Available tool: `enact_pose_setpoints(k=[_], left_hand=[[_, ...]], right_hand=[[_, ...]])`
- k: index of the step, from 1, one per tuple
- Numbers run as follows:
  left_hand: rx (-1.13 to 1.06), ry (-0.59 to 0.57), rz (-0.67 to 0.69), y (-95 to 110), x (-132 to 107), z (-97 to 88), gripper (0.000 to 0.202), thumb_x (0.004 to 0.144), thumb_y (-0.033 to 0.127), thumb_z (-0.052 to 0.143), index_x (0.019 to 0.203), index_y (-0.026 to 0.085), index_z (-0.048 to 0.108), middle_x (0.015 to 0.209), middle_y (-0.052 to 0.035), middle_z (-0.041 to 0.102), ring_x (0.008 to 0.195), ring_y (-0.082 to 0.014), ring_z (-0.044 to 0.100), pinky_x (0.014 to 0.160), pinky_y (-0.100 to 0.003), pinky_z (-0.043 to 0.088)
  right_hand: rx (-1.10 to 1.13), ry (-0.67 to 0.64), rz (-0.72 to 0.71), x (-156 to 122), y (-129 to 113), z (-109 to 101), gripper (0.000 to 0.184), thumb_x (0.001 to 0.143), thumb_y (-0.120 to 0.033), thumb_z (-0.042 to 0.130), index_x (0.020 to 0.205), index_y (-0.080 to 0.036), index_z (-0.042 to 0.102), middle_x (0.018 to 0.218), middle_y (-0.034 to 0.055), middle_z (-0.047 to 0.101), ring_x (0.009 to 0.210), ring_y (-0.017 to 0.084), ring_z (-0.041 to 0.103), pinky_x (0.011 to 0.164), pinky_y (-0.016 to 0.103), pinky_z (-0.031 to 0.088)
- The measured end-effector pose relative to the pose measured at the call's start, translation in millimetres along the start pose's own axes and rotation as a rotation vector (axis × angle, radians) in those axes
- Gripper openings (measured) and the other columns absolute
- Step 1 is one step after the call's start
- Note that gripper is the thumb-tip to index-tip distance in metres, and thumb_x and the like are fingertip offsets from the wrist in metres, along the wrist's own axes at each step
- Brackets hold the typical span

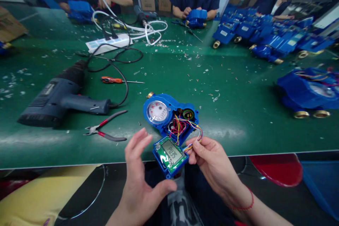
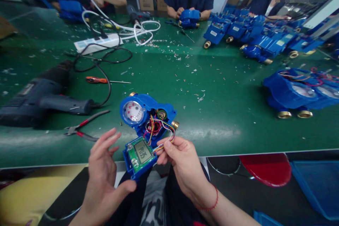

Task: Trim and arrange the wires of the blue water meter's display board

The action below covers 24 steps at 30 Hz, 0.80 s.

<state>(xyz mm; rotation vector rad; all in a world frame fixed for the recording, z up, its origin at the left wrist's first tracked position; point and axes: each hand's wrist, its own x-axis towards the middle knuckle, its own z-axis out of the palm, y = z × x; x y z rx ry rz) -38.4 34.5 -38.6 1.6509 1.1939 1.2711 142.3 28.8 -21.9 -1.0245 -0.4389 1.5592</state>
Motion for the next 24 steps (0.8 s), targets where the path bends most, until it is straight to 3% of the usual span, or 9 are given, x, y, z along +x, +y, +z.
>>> enact_pose_setpoints(k=[2, 4, 6, 8, 11, 13, 16, 20, 24], left_hand=[[-0.297, 0.184, -0.280, -6.7, -13.3, 1.6, 0.068, 0.073, 0.058, 0.075, 0.131, 0.032, 0.050, 0.143, -0.0059, 0.043, 0.134, -0.0278, 0.040, 0.102, -0.035, 0.039], [-0.572, 0.245, -0.596, -8.7, -24.7, 2.4, 0.057, 0.075, 0.056, 0.074, 0.122, 0.029, 0.058, 0.134, -0.0063, 0.054, 0.124, -0.0254, 0.050, 0.090, -0.031, 0.046], [-0.810, 0.155, -0.859, -5.4, -30.2, 2.3, 0.055, 0.074, 0.058, 0.074, 0.117, 0.025, 0.064, 0.128, -0.0087, 0.061, 0.118, -0.0256, 0.056, 0.087, -0.031, 0.049], [-1.027, -0.005, -1.012, 0.4, -28.1, 2.7, 0.058, 0.073, 0.060, 0.074, 0.116, 0.022, 0.067, 0.128, -0.0105, 0.064, 0.119, -0.0267, 0.057, 0.094, -0.033, 0.049], [-1.251, -0.176, -1.086, 4.3, -16.1, 5.9, 0.050, 0.073, 0.053, 0.078, 0.111, 0.021, 0.072, 0.124, -0.0094, 0.069, 0.118, -0.0256, 0.061, 0.101, -0.035, 0.049], [-1.283, -0.174, -1.108, 1.4, -8.1, 8.3, 0.038, 0.071, 0.040, 0.084, 0.104, 0.021, 0.075, 0.108, -0.0050, 0.076, 0.097, -0.0180, 0.070, 0.085, -0.025, 0.056], [-1.246, -0.112, -1.089, -3.7, -1.6, 9.2, 0.028, 0.068, 0.027, 0.087, 0.094, 0.022, 0.077, 0.087, 0.0015, 0.078, 0.070, -0.0082, 0.069, 0.059, -0.013, 0.054], [-1.176, -0.134, -0.990, 1.3, 1.7, 7.7, 0.032, 0.066, 0.029, 0.088, 0.094, 0.021, 0.077, 0.096, -0.0026, 0.078, 0.084, -0.0157, 0.072, 0.078, -0.025, 0.060], [-1.134, -0.178, -0.977, 6.1, 1.4, 8.0, 0.048, 0.065, 0.029, 0.089, 0.110, 0.023, 0.073, 0.106, -0.0058, 0.077, 0.103, -0.0225, 0.070, 0.091, -0.031, 0.057]], right_hand=[[0.030, -0.009, 0.009, 0.6, 1.3, -2.7, 0.023, 0.073, -0.038, 0.083, 0.078, -0.016, 0.077, 0.064, 0.0018, 0.070, 0.050, 0.003, 0.061, 0.051, 0.008, 0.046], [0.061, -0.029, 0.022, 0.9, 3.6, -5.1, 0.021, 0.074, -0.037, 0.082, 0.079, -0.016, 0.077, 0.063, 0.0011, 0.070, 0.051, 0.003, 0.061, 0.052, 0.009, 0.047], [0.087, -0.060, 0.039, 0.8, 6.4, -7.2, 0.020, 0.076, -0.036, 0.081, 0.079, -0.017, 0.076, 0.060, 0.0001, 0.068, 0.051, 0.003, 0.061, 0.053, 0.009, 0.047], [0.097, -0.094, 0.047, 0.4, 9.6, -9.1, 0.019, 0.078, -0.036, 0.080, 0.080, -0.017, 0.076, 0.058, -0.0005, 0.066, 0.052, 0.003, 0.061, 0.055, 0.009, 0.047], [0.101, -0.132, 0.054, 0.0, 14.5, -12.2, 0.018, 0.080, -0.034, 0.078, 0.080, -0.017, 0.074, 0.061, -0.0003, 0.068, 0.050, 0.002, 0.060, 0.054, 0.008, 0.046], [0.102, -0.143, 0.070, 0.3, 17.5, -14.8, 0.019, 0.081, -0.035, 0.078, 0.079, -0.016, 0.073, 0.064, -0.0001, 0.069, 0.048, 0.001, 0.059, 0.051, 0.008, 0.044], [0.074, -0.122, 0.090, 1.5, 21.7, -19.3, 0.024, 0.079, -0.038, 0.079, 0.079, -0.015, 0.070, 0.063, -0.0004, 0.069, 0.046, 0.002, 0.058, 0.048, 0.008, 0.042], [-0.069, -0.114, 0.071, 3.4, 25.8, -23.5, 0.034, 0.079, -0.045, 0.077, 0.080, -0.014, 0.063, 0.060, -0.0019, 0.065, 0.044, 0.002, 0.054, 0.047, 0.010, 0.041], [-0.289, -0.167, 0.028, 4.3, 23.9, -27.8, 0.038, 0.083, -0.050, 0.070, 0.076, -0.016, 0.055, 0.059, -0.0025, 0.060, 0.044, 0.005, 0.052, 0.047, 0.015, 0.043]])
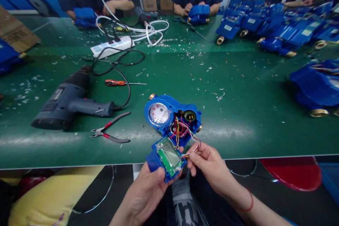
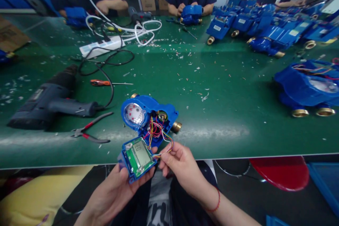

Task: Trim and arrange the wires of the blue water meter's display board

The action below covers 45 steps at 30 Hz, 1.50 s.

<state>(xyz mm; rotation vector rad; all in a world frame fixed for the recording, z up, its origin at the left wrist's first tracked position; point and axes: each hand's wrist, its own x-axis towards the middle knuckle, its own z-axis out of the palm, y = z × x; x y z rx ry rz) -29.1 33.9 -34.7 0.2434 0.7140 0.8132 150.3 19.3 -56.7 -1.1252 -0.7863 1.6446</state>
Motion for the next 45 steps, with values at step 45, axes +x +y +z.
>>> enact_pose_setpoints(k=[45], left_hand=[[0.096, 0.163, -0.022, 8.4, 7.2, 6.6, 0.051, 0.072, 0.031, 0.084, 0.119, 0.024, 0.068, 0.099, -0.0052, 0.078, 0.100, -0.0238, 0.071, 0.086, -0.034, 0.061]], right_hand=[[0.223, 0.102, 0.203, -0.7, -12.6, 7.1, 0.058, 0.076, -0.069, 0.065, 0.064, -0.013, 0.058, 0.053, -0.0004, 0.057, 0.037, 0.003, 0.042, 0.037, 0.016, 0.026]])
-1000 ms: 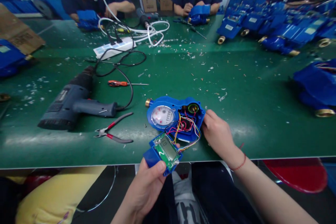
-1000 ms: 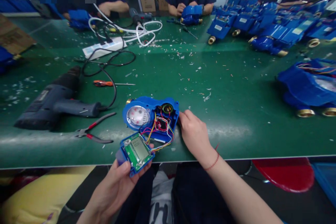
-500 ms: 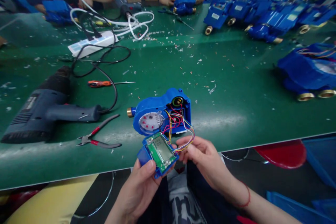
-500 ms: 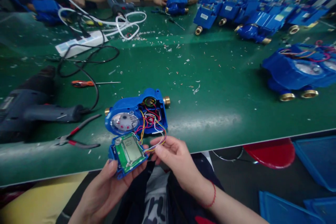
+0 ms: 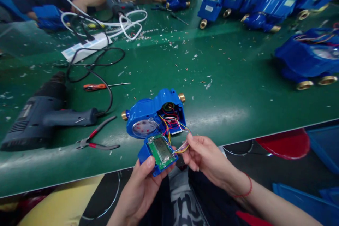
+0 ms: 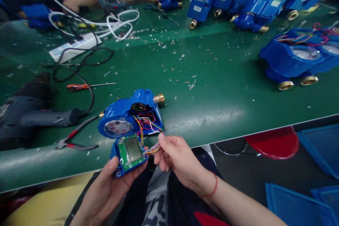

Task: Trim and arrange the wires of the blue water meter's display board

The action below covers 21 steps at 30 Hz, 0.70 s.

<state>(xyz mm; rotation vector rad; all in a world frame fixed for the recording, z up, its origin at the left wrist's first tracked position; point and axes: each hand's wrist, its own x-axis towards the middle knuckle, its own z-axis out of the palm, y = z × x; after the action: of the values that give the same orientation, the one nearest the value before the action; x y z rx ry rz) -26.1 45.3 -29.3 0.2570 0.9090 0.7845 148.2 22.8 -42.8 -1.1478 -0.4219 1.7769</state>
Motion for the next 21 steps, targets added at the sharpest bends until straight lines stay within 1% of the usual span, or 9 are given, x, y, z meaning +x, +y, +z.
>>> enact_pose_setpoints(k=[2, 5, 7, 9, 10, 13, 15, 18, 21], left_hand=[[-0.032, -0.003, -0.012, -3.2, -1.6, -4.2, 0.040, 0.076, 0.030, 0.080, 0.114, 0.023, 0.071, 0.103, -0.0059, 0.077, 0.103, -0.0247, 0.070, 0.088, -0.035, 0.060], [-0.059, -0.013, -0.021, -8.8, -3.5, -8.8, 0.034, 0.079, 0.029, 0.078, 0.111, 0.021, 0.072, 0.106, -0.0072, 0.077, 0.106, -0.0263, 0.069, 0.091, -0.037, 0.059], [-0.062, -0.014, -0.019, -12.3, -4.1, -10.2, 0.035, 0.080, 0.028, 0.077, 0.114, 0.022, 0.071, 0.108, -0.0071, 0.076, 0.107, -0.0267, 0.069, 0.092, -0.039, 0.059], [-0.070, 0.001, -0.013, -14.8, -4.0, -9.9, 0.037, 0.080, 0.027, 0.077, 0.116, 0.024, 0.070, 0.109, -0.0067, 0.076, 0.107, -0.0265, 0.069, 0.092, -0.040, 0.059], [-0.077, 0.017, -0.012, -15.5, -3.7, -9.2, 0.038, 0.079, 0.027, 0.077, 0.116, 0.024, 0.070, 0.108, -0.0067, 0.076, 0.105, -0.0263, 0.069, 0.091, -0.040, 0.059], [-0.110, 0.087, -0.010, -16.2, -2.3, -5.9, 0.040, 0.076, 0.024, 0.079, 0.115, 0.022, 0.070, 0.104, -0.0077, 0.077, 0.101, -0.0263, 0.071, 0.089, -0.042, 0.060], [-0.130, 0.110, -0.002, -16.9, -1.6, -4.7, 0.043, 0.075, 0.023, 0.080, 0.117, 0.023, 0.069, 0.104, -0.0074, 0.077, 0.101, -0.0263, 0.071, 0.088, -0.043, 0.060], [-0.144, 0.078, 0.015, -21.0, -1.1, -6.0, 0.048, 0.077, 0.021, 0.079, 0.122, 0.026, 0.065, 0.110, -0.0052, 0.076, 0.105, -0.0246, 0.069, 0.091, -0.042, 0.058], [-0.116, 0.018, 0.030, -29.0, 1.1, -8.6, 0.046, 0.075, 0.021, 0.081, 0.119, 0.023, 0.067, 0.113, -0.0069, 0.075, 0.108, -0.0238, 0.069, 0.095, -0.038, 0.055]], right_hand=[[0.049, -0.039, 0.000, -1.4, -0.4, -2.8, 0.060, 0.079, -0.071, 0.060, 0.067, -0.012, 0.061, 0.059, 0.0028, 0.062, 0.041, 0.004, 0.049, 0.039, 0.015, 0.032], [-0.032, -0.023, -0.033, -3.5, 1.5, -7.0, 0.049, 0.071, -0.059, 0.076, 0.069, -0.013, 0.060, 0.058, -0.0001, 0.061, 0.041, 0.004, 0.048, 0.039, 0.014, 0.033], [-0.140, 0.030, -0.061, -4.6, 3.6, -10.2, 0.048, 0.067, -0.057, 0.080, 0.065, -0.014, 0.057, 0.051, -0.0029, 0.056, 0.037, 0.003, 0.044, 0.037, 0.015, 0.029], [-0.214, 0.063, -0.109, -4.5, 3.6, -14.5, 0.054, 0.076, -0.065, 0.068, 0.061, -0.015, 0.055, 0.047, -0.0020, 0.054, 0.036, 0.005, 0.043, 0.037, 0.017, 0.030], [-0.244, 0.074, -0.156, -3.5, 2.1, -17.2, 0.057, 0.081, -0.068, 0.060, 0.062, -0.015, 0.057, 0.049, -0.0002, 0.055, 0.038, 0.006, 0.046, 0.039, 0.018, 0.034], [-0.337, 0.160, -0.361, 6.3, -8.7, -25.7, 0.058, 0.090, -0.068, 0.047, 0.083, -0.014, 0.066, 0.076, 0.0072, 0.067, 0.062, 0.013, 0.062, 0.056, 0.024, 0.050], [-0.434, 0.188, -0.451, 19.2, -18.7, -29.7, 0.057, 0.092, -0.067, 0.045, 0.102, -0.015, 0.066, 0.099, 0.0099, 0.068, 0.086, 0.017, 0.064, 0.074, 0.029, 0.054], [-0.569, 0.142, -0.491, 44.0, -32.1, -29.9, 0.058, 0.094, -0.068, 0.038, 0.113, -0.019, 0.061, 0.115, 0.0091, 0.065, 0.108, 0.019, 0.060, 0.096, 0.036, 0.048], [-0.654, 0.128, -0.534, 64.4, -42.4, -27.3, 0.060, 0.092, -0.072, 0.035, 0.103, -0.019, 0.062, 0.111, 0.0092, 0.066, 0.109, 0.022, 0.059, 0.102, 0.040, 0.043]])
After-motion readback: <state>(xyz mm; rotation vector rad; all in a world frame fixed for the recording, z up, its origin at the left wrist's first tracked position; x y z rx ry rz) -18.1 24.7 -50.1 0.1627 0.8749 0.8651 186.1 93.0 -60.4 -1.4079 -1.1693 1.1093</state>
